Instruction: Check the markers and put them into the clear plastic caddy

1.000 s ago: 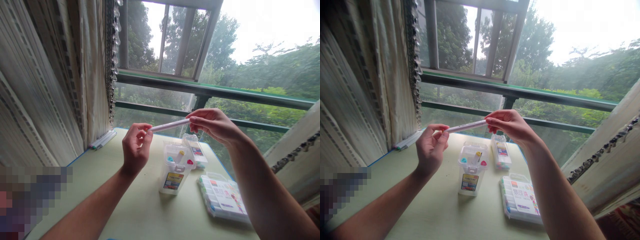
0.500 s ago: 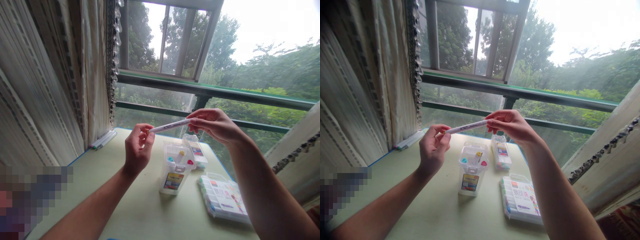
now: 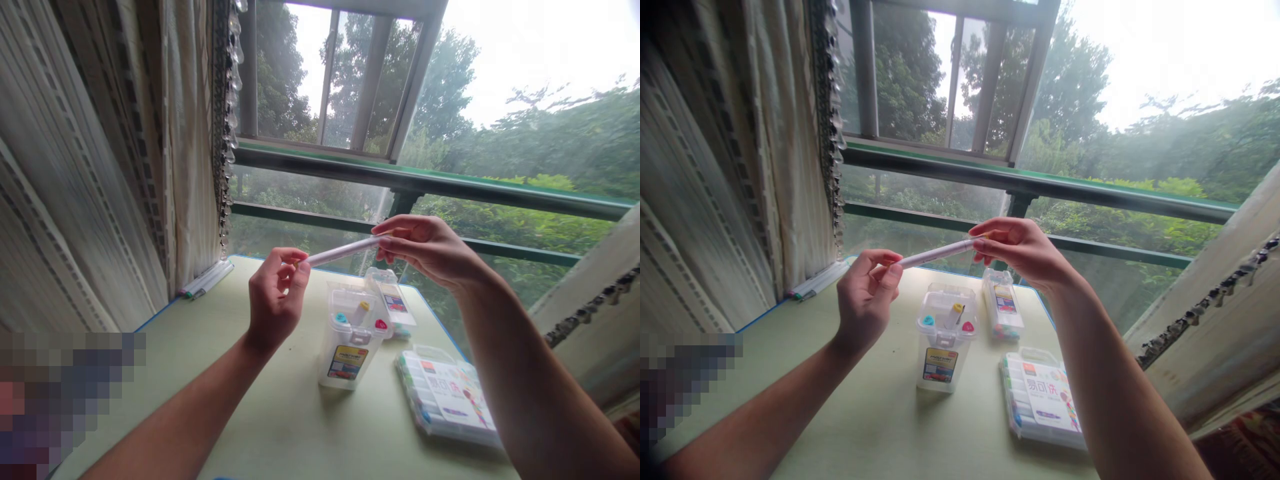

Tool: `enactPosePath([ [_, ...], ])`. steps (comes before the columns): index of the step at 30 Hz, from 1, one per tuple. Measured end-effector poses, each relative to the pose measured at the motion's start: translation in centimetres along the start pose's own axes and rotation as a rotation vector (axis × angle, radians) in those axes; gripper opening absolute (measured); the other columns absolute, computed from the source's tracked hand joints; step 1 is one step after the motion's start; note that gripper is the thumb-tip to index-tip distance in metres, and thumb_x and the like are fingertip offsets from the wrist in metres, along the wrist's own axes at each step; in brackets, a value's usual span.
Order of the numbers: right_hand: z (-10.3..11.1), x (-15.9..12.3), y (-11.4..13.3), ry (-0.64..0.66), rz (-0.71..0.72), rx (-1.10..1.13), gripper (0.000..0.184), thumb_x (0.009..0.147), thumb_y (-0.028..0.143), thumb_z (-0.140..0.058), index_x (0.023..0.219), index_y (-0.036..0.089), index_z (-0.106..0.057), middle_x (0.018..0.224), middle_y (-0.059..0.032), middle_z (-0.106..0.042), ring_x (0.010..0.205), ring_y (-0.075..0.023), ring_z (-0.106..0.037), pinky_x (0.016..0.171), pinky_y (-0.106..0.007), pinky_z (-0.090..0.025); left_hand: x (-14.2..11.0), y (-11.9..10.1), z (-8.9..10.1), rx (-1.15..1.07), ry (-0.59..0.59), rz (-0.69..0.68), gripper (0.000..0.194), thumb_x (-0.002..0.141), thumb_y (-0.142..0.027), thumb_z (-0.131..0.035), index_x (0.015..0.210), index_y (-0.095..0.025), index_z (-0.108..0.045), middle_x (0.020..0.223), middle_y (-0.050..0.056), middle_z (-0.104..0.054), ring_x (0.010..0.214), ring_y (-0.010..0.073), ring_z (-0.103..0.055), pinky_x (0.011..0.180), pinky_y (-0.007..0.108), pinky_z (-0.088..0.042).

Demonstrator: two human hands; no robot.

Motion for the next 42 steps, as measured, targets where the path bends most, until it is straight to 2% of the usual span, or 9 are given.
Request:
enactPosePath([
  [4, -0.1, 0.0, 0.0, -0.012, -0.043, 0.009, 0.035, 0.072, 0.036, -0.094, 0.098, 0.017, -0.083, 0.071, -0.0041, -0.076, 0.065, -0.0142, -0.07, 0.062, -0.026, -0.056, 0.0, 0.0, 0.0, 0.011, 0.003, -0.015, 0.014, 0.096, -0.032, -0.065, 0.1, -0.019, -0.065, 0.07, -0.003, -0.055, 0.053, 0.0075, -0.048, 0.048, 0.018, -0.038],
  [11, -0.4, 0.0, 0.2, -0.021, -0.053, 0.028, 0.034, 0.072, 0.04, -0.093, 0.093, 0.016, -0.083, 0.069, -0.0042, -0.075, 0.063, -0.014, -0.069, 0.06, -0.025, -0.054, 0.0, 0.3, 0.1, 0.041, 0.003, -0.034, 0.013, 0.095, -0.03, -0.066, 0.103, -0.02, -0.064, 0.069, -0.003, -0.054, 0.056, 0.0093, -0.048, 0.05, 0.019, -0.038],
  [24, -0.5, 0.1, -0.1, 0.022, -0.096, -0.22, 0.046, 0.066, 0.049, -0.092, 0.099, 0.018, -0.084, 0.075, -0.0041, -0.077, 0.071, -0.0167, -0.07, 0.069, -0.031, -0.055, -0.3, -0.1, -0.3, -0.008, 0.004, -0.041, 0.011, 0.094, -0.029, -0.068, 0.101, -0.02, -0.064, 0.08, -0.002, -0.062, 0.064, 0.01, -0.061, 0.053, 0.018, -0.045],
  [30, -0.5, 0.1, -0.4, 0.048, -0.1, -0.301, 0.045, 0.072, 0.049, -0.088, 0.102, 0.016, -0.083, 0.083, -0.0076, -0.08, 0.077, -0.0195, -0.072, 0.07, -0.032, -0.055, -0.5, -0.5, -0.3, 0.041, -0.005, -0.129, 0.01, 0.092, -0.024, -0.069, 0.101, -0.02, -0.066, 0.082, -0.001, -0.064, 0.066, 0.0107, -0.062, 0.057, 0.02, -0.049],
  [35, -0.6, 0.2, -0.7, 0.127, -0.094, -0.329, 0.044, 0.077, 0.044, -0.084, 0.109, 0.015, -0.081, 0.086, -0.0075, -0.08, 0.08, -0.0204, -0.073, 0.073, -0.032, -0.056, -0.7, -1.1, -0.8, 0.025, -0.02, -0.165, 0.01, 0.091, -0.021, -0.07, 0.101, -0.02, -0.068, 0.088, 0.0, -0.065, 0.068, 0.0102, -0.063, 0.059, 0.02, -0.052],
  [42, -0.7, 0.5, -1.8, 0.154, -0.08, -0.401, 0.037, 0.079, 0.042, -0.082, 0.106, 0.018, -0.082, 0.087, -0.0065, -0.079, 0.081, -0.0222, -0.073, 0.075, -0.035, -0.057, -0.9, -1.9, -0.9, 0.051, 0.023, -0.256, 0.015, 0.088, -0.018, -0.075, 0.102, -0.018, -0.072, 0.086, 0.001, -0.066, 0.061, 0.0076, -0.057, 0.051, 0.019, -0.047],
])
Point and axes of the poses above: each hand's wrist, its own x-axis towards the middle knuckle, its own z-axis out of the back of the hand, y = z × x, the point moved 1 cm from there along x, towards the middle knuckle
